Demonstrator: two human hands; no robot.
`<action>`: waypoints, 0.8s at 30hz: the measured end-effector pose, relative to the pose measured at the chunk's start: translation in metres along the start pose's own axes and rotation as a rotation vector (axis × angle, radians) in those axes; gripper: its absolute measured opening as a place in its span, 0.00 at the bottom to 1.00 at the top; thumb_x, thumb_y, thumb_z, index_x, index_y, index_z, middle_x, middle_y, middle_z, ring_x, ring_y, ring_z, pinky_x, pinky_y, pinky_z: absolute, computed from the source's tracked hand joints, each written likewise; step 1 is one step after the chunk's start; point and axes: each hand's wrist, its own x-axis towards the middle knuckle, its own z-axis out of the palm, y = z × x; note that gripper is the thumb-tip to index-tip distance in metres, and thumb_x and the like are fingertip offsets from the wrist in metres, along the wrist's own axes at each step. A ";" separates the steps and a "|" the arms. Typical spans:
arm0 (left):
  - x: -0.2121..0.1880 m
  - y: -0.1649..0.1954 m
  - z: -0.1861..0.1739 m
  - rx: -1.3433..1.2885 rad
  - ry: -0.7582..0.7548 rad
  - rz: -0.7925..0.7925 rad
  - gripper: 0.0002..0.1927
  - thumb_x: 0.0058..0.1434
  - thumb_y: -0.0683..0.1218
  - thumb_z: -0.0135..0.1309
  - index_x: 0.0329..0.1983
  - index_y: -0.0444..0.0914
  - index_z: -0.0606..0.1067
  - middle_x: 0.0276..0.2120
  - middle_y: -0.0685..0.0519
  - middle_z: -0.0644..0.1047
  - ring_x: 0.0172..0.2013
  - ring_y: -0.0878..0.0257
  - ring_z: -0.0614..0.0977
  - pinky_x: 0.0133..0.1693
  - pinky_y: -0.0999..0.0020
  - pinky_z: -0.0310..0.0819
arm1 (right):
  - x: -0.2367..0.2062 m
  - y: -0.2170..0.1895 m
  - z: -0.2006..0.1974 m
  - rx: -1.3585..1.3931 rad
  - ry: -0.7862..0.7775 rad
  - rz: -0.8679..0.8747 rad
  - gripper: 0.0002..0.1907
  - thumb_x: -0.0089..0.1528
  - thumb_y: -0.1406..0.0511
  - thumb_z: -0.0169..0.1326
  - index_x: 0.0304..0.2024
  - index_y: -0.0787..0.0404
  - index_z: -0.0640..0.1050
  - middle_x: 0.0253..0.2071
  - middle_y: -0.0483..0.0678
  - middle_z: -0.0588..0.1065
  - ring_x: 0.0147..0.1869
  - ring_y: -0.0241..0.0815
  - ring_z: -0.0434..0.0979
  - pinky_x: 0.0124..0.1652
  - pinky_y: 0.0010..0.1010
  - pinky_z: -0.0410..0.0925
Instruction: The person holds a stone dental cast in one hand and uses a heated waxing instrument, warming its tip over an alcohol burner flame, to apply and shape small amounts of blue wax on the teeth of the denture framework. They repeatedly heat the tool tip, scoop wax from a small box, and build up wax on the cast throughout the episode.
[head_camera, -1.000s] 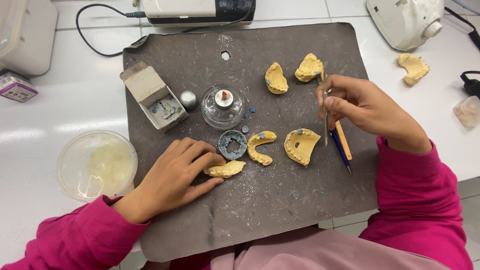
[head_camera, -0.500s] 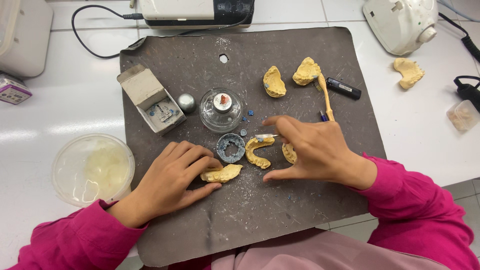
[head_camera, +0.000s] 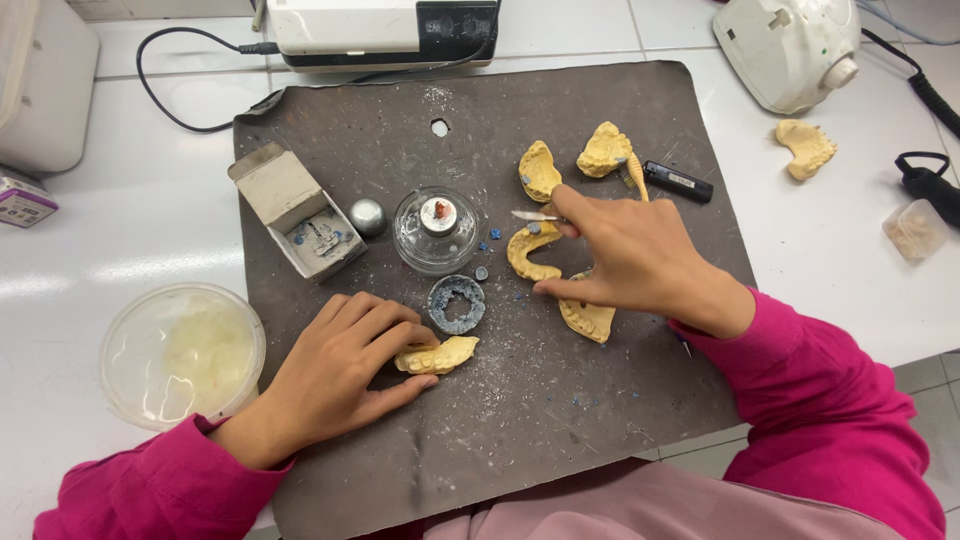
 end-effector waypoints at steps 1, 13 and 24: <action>0.000 0.000 0.000 -0.002 0.006 0.007 0.18 0.54 0.54 0.66 0.43 0.41 0.79 0.42 0.56 0.77 0.43 0.59 0.76 0.42 0.62 0.67 | 0.002 0.005 -0.002 -0.013 -0.001 0.006 0.35 0.47 0.45 0.70 0.43 0.56 0.69 0.30 0.41 0.76 0.29 0.48 0.80 0.22 0.42 0.65; 0.001 0.000 0.000 0.011 0.020 0.015 0.19 0.53 0.54 0.67 0.43 0.41 0.80 0.41 0.56 0.78 0.43 0.58 0.76 0.42 0.61 0.68 | 0.007 0.052 -0.016 -0.104 -0.129 0.187 0.35 0.46 0.48 0.72 0.43 0.56 0.67 0.30 0.42 0.77 0.31 0.50 0.81 0.26 0.45 0.67; 0.000 0.000 0.001 0.041 0.024 0.018 0.19 0.53 0.55 0.66 0.43 0.41 0.80 0.42 0.56 0.78 0.43 0.59 0.76 0.42 0.61 0.67 | -0.039 0.005 -0.029 -0.133 -0.267 0.026 0.43 0.43 0.36 0.65 0.45 0.55 0.68 0.36 0.40 0.76 0.32 0.44 0.81 0.25 0.39 0.69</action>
